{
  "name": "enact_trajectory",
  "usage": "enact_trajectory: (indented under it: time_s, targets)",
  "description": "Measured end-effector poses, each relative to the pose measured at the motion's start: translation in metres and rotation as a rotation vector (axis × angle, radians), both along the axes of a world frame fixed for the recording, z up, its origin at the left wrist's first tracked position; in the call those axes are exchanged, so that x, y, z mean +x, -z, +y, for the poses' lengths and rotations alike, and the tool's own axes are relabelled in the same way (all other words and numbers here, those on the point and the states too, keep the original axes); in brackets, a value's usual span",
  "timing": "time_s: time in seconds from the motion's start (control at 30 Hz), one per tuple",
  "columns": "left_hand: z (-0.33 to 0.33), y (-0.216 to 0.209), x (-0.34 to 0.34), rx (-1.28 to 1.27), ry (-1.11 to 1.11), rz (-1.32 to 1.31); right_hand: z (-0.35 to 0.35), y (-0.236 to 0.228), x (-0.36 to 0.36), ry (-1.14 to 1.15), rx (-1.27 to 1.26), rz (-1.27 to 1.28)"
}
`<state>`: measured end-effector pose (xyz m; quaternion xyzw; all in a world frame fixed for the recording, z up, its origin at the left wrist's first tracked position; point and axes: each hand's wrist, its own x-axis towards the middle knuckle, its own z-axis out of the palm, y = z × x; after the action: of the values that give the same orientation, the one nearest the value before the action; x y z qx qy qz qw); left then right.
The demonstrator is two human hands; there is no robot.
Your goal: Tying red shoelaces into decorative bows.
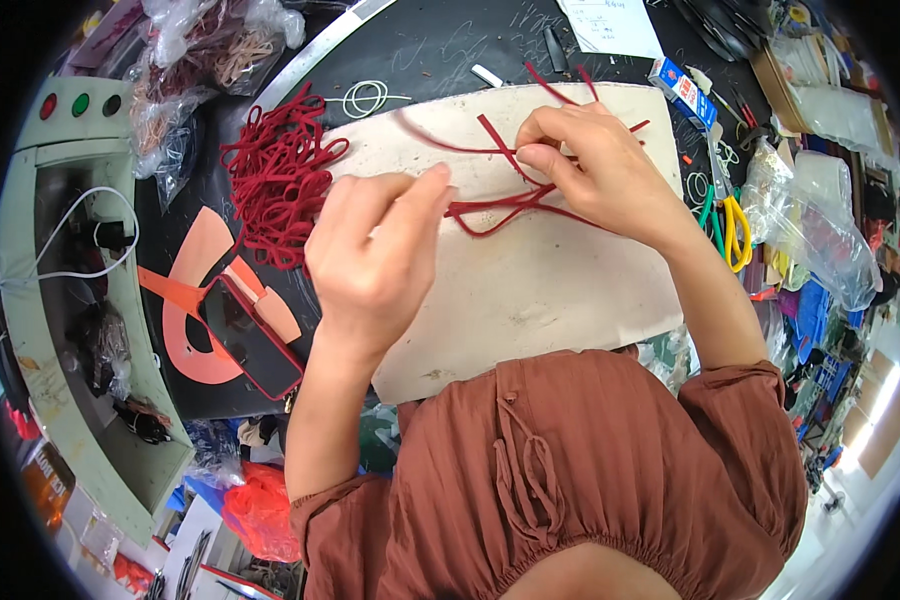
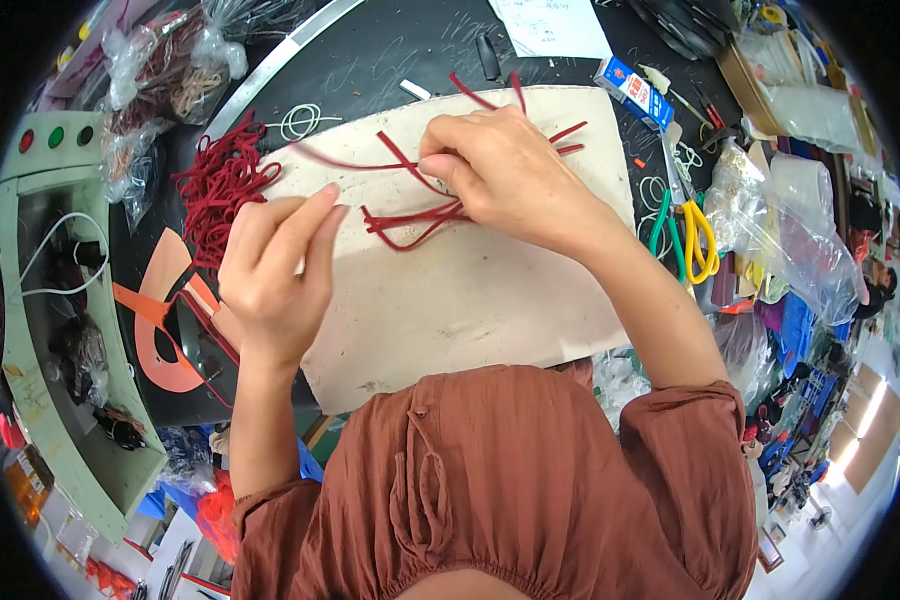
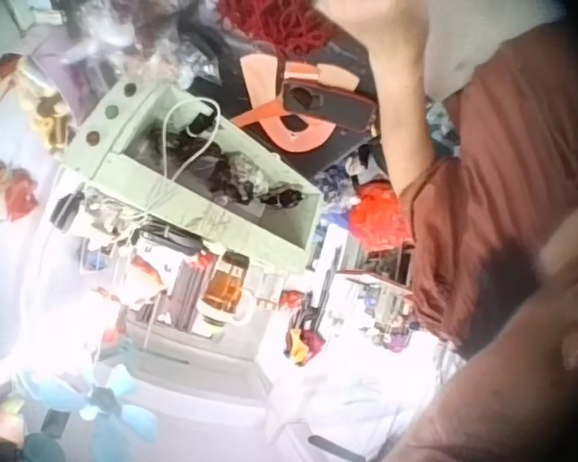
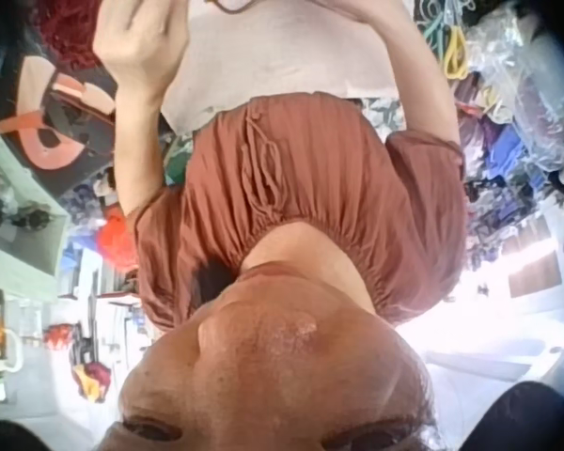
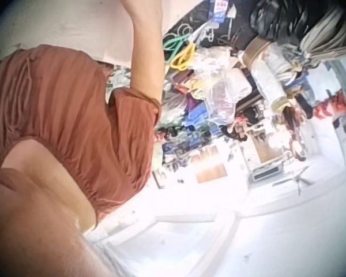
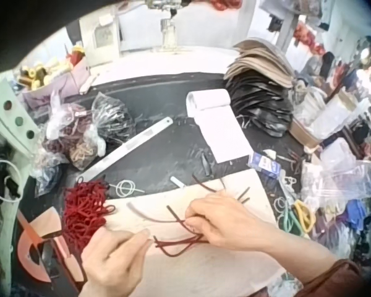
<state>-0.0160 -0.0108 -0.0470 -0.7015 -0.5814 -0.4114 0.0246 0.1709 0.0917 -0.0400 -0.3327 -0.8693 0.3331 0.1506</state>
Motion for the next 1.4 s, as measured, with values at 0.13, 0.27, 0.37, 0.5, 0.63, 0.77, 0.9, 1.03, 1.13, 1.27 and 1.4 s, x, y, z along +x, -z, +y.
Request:
enact_trajectory:
  time_s: [0.13, 0.27, 0.37, 0.5, 0.63, 0.77, 0.9, 1.03, 1.13, 1.27, 1.4]
  targets:
    - [0.015, 0.004, 0.002, 0.161, 0.021, 0.231, -0.001, -0.017, 0.004, 0.012, -0.436, 0.101]
    - [0.015, -0.005, -0.002, 0.146, 0.051, 0.302, -0.002, -0.025, 0.012, -0.015, -0.572, 0.17]
    - [0.019, -0.008, -0.004, 0.161, 0.071, 0.294, -0.002, -0.026, 0.012, -0.063, -0.494, 0.188]
    - [0.028, -0.015, -0.008, 0.177, 0.077, 0.443, 0.003, -0.011, 0.008, 0.009, 0.307, 0.267]
    - [0.033, -0.035, -0.004, 0.067, 0.049, 0.271, -0.008, -0.022, -0.016, 0.05, 0.354, 0.411]
    - [0.027, -0.049, -0.001, -0.223, 0.019, -0.403, -0.001, -0.018, -0.024, 0.059, 0.526, 0.503]
    - [0.018, -0.046, 0.001, -0.443, 0.049, -1.252, -0.009, -0.023, -0.028, 0.114, 0.248, 0.543]
    - [0.011, -0.04, 0.009, -0.444, 0.076, -1.81, -0.022, -0.026, -0.037, 0.234, -0.406, 0.715]
    - [0.009, -0.045, 0.016, -0.418, 0.093, -1.842, -0.027, -0.027, -0.043, 0.227, -0.643, 0.817]
    - [0.007, -0.031, 0.017, -0.306, 0.149, -1.889, -0.038, -0.025, -0.052, 0.226, -0.511, 0.824]
    - [0.005, -0.032, 0.02, -0.268, 0.129, -1.899, -0.042, -0.023, -0.054, 0.218, -0.451, 0.825]
